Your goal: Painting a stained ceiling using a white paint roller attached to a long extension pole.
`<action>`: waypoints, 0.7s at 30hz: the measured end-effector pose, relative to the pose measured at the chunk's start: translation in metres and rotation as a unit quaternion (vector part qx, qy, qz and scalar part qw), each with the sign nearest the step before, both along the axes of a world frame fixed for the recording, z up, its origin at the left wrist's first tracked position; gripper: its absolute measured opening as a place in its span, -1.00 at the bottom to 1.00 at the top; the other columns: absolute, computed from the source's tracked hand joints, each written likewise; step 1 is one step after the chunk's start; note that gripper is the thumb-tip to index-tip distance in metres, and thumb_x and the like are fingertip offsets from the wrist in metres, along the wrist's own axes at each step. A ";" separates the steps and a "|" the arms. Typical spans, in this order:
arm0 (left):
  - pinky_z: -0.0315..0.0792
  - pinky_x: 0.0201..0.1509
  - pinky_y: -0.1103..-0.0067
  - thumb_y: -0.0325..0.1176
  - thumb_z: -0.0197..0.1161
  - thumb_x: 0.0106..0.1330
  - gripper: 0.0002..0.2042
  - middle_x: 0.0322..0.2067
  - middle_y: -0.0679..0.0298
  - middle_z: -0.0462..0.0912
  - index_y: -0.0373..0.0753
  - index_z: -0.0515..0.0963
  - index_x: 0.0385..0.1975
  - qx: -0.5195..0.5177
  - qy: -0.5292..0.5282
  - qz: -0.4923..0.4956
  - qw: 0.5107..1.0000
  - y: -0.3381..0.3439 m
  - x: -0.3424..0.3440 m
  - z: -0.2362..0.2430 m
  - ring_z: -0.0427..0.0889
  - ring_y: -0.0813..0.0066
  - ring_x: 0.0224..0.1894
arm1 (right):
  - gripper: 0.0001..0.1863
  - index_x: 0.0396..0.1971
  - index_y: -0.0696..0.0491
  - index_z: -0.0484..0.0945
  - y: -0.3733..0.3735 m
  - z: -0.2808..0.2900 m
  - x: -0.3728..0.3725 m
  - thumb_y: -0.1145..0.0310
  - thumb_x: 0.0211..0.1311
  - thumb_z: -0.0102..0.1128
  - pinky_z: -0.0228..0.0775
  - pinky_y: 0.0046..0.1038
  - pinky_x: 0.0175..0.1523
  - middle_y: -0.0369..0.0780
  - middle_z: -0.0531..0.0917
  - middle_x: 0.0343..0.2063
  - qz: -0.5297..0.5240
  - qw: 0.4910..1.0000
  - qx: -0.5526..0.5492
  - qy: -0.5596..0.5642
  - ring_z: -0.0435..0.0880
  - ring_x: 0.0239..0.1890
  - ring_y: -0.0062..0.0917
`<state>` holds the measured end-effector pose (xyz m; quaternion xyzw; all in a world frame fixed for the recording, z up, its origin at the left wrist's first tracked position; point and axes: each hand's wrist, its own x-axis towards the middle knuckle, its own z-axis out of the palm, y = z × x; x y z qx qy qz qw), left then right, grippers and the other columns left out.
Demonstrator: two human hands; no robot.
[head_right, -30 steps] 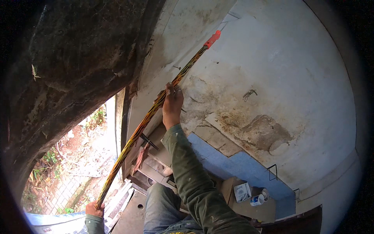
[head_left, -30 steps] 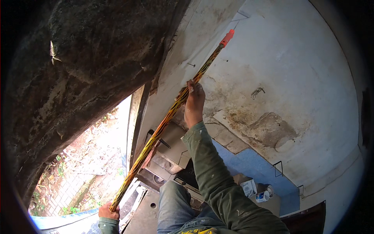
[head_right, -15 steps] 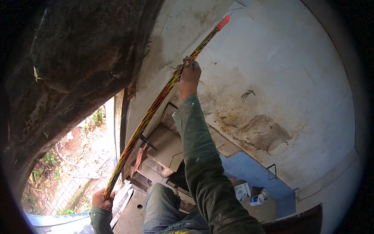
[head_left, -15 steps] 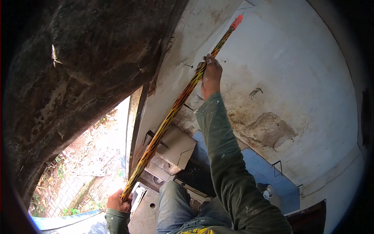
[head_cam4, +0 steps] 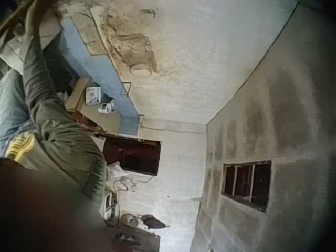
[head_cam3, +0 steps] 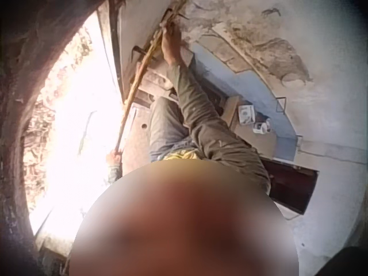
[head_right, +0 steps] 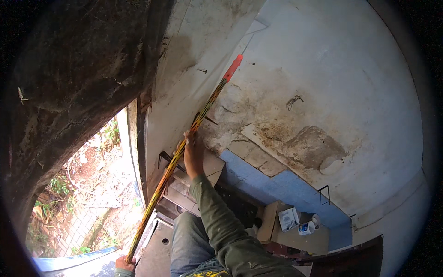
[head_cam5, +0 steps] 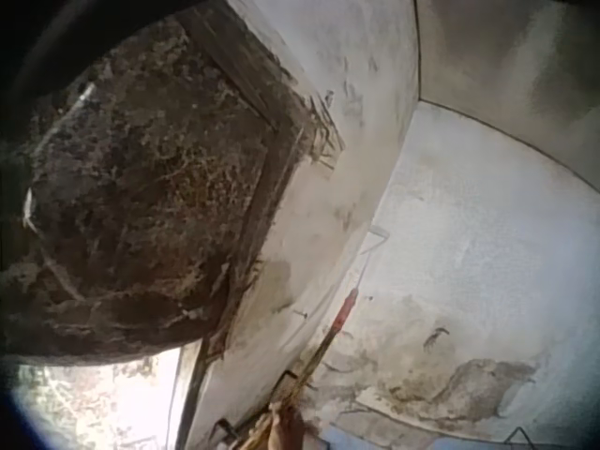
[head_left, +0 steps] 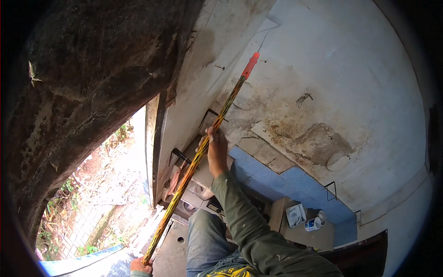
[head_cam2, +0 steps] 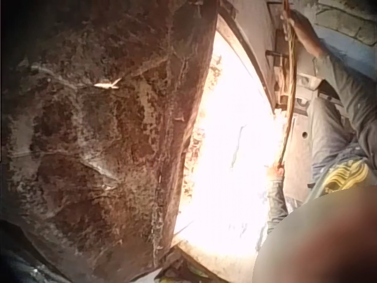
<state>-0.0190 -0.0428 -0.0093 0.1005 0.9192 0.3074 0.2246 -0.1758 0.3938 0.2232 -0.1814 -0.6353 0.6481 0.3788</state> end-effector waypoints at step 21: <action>0.43 -0.49 0.19 -0.22 0.03 0.24 -0.82 -0.57 0.09 0.59 -0.10 0.56 -0.40 -0.119 0.119 -0.069 0.983 -0.090 0.064 -0.053 0.57 0.04 -0.53 | -0.64 -0.23 0.13 0.38 -0.041 -0.093 0.056 0.08 0.42 -0.04 0.45 -0.53 -0.43 -0.25 0.56 -0.54 0.058 0.994 -0.042 -0.084 0.57 -0.55 -0.58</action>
